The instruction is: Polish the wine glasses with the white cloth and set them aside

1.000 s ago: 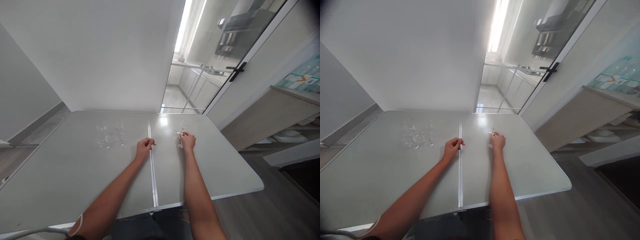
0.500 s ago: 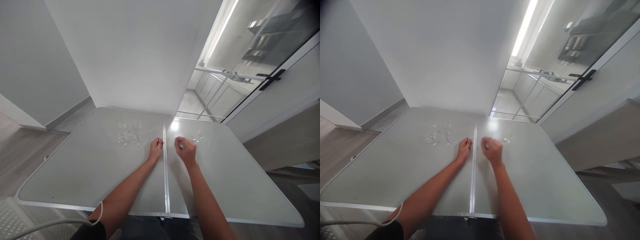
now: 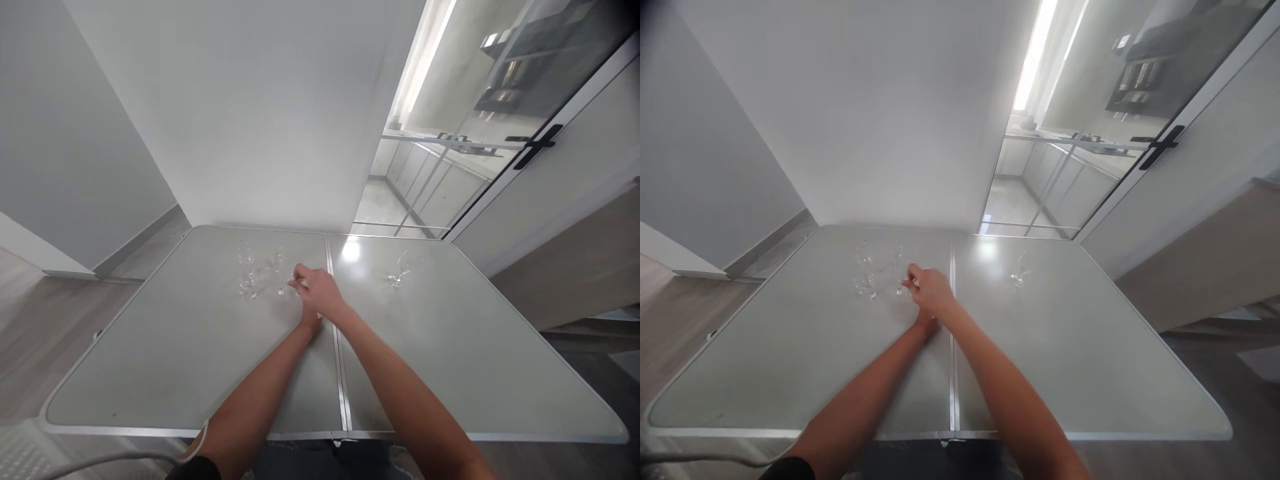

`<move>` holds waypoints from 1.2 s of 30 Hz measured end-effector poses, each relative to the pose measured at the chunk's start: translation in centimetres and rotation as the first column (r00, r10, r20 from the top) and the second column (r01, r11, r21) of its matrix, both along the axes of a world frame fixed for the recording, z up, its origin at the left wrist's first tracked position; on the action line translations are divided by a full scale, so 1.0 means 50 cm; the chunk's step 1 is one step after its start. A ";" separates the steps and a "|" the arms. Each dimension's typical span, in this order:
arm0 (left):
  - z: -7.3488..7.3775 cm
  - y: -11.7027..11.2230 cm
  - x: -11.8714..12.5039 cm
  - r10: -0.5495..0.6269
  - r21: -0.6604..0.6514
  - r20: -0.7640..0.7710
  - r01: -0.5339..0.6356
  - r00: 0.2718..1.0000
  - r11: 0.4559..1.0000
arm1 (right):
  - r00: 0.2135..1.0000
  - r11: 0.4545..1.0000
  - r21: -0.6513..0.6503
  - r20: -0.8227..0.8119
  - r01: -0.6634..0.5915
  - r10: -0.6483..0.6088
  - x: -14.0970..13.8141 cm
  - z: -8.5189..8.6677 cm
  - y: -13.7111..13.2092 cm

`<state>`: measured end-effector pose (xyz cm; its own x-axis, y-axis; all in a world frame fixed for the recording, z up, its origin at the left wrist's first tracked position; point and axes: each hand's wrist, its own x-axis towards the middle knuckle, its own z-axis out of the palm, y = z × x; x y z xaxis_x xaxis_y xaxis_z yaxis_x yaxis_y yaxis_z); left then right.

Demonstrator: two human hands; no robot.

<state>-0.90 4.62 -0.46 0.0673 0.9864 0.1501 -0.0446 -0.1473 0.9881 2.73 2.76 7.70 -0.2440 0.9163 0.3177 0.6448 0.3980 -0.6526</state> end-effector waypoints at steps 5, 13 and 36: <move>-0.007 -0.014 -0.029 -0.206 -0.150 0.418 0.291 0.885 0.945 | 0.721 0.989 -0.150 -0.687 -0.020 -0.090 0.177 0.009 -0.032; 0.021 -0.042 -0.051 -0.682 -0.169 0.565 0.874 0.464 0.455 | 0.772 0.871 -0.390 -0.635 -0.298 -0.020 0.307 -0.022 -0.078; 0.023 -0.016 -0.048 -0.043 -0.045 0.516 0.077 0.856 0.996 | 0.339 0.844 -0.357 -0.913 -0.399 -0.226 0.302 -0.118 -0.050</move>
